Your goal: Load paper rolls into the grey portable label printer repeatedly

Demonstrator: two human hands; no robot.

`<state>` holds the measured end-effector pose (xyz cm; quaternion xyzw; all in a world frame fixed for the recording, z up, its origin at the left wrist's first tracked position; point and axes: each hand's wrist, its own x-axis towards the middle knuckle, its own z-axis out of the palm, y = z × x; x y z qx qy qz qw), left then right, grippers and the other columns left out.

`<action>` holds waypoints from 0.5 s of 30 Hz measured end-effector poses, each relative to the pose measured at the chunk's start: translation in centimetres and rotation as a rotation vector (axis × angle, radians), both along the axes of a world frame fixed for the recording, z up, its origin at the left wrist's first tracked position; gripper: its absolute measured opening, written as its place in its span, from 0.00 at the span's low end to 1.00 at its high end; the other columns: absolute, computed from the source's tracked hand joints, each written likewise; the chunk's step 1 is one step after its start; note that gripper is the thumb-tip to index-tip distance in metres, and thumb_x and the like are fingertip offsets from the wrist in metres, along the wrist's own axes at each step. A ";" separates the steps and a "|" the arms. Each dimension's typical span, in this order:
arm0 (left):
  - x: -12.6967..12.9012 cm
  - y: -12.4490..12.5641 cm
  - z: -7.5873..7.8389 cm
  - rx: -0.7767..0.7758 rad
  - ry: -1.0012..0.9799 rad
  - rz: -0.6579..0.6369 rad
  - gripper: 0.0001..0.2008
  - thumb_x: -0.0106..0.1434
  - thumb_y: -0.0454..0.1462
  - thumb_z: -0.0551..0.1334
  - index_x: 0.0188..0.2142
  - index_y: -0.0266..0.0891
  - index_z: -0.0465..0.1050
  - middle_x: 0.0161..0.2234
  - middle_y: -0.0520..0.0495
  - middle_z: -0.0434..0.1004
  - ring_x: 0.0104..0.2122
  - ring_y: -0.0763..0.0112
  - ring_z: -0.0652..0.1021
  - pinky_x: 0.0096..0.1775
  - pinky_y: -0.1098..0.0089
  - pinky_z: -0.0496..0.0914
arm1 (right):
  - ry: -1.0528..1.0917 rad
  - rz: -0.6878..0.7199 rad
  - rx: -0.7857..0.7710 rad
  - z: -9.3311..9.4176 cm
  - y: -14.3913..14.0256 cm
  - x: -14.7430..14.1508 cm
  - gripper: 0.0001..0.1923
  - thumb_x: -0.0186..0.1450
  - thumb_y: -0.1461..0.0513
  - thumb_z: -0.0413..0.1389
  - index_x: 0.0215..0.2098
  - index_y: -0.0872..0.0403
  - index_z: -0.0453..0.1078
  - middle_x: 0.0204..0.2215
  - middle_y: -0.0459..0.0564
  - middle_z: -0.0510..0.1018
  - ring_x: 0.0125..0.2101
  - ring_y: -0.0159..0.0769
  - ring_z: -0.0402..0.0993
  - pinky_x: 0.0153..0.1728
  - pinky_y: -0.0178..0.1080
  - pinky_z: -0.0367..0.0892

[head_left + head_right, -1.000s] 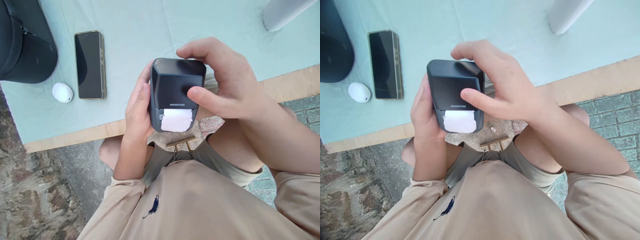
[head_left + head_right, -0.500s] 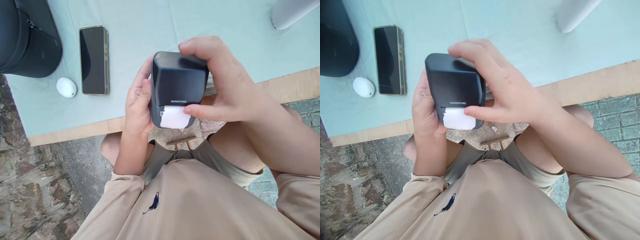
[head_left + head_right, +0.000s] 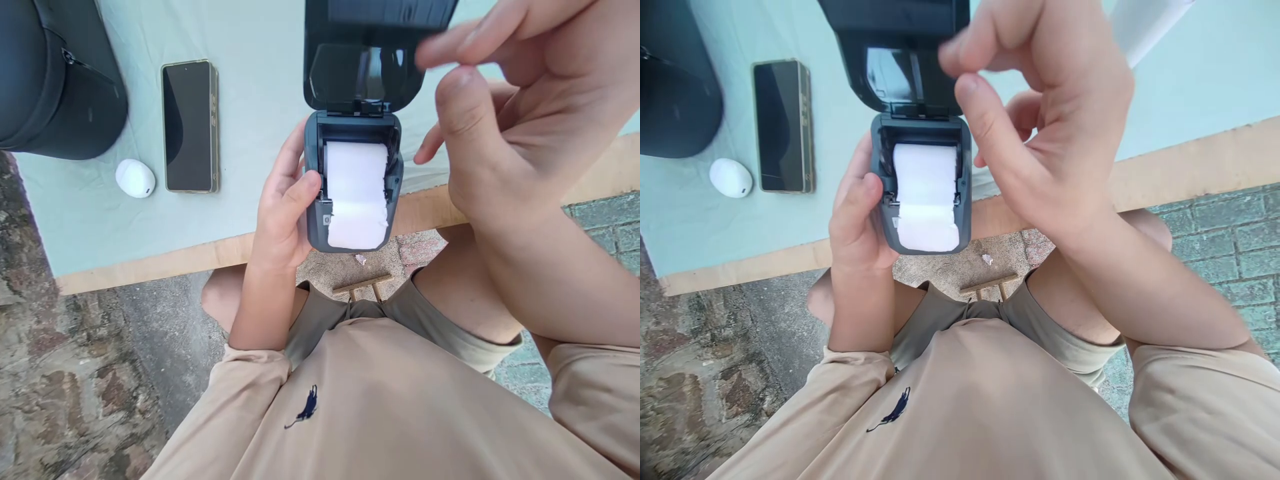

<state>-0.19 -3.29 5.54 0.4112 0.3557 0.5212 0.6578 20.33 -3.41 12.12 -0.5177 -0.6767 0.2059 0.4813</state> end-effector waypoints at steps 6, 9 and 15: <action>0.0 0.2 -0.2 0.005 0.038 -0.017 0.34 0.61 0.60 0.72 0.62 0.54 0.74 0.61 0.46 0.82 0.80 0.43 0.60 0.70 0.50 0.73 | -0.362 0.201 0.035 -1.0 1.1 0.6 0.08 0.71 0.60 0.56 0.42 0.51 0.79 0.37 0.44 0.83 0.32 0.30 0.73 0.33 0.39 0.63; 0.0 0.3 -0.7 0.015 0.025 -0.034 0.36 0.61 0.61 0.72 0.64 0.53 0.73 0.62 0.46 0.82 0.79 0.43 0.60 0.71 0.50 0.72 | -0.521 0.201 -0.036 -0.4 1.0 0.8 0.13 0.70 0.55 0.58 0.49 0.49 0.78 0.36 0.45 0.83 0.30 0.33 0.71 0.30 0.39 0.54; -0.3 -0.2 0.2 0.067 -0.037 -0.127 0.32 0.65 0.58 0.72 0.64 0.54 0.75 0.60 0.47 0.83 0.77 0.45 0.65 0.72 0.47 0.72 | -0.754 0.215 -0.097 0.7 0.7 0.6 0.11 0.66 0.55 0.60 0.45 0.48 0.75 0.26 0.46 0.75 0.23 0.31 0.50 0.25 0.38 0.43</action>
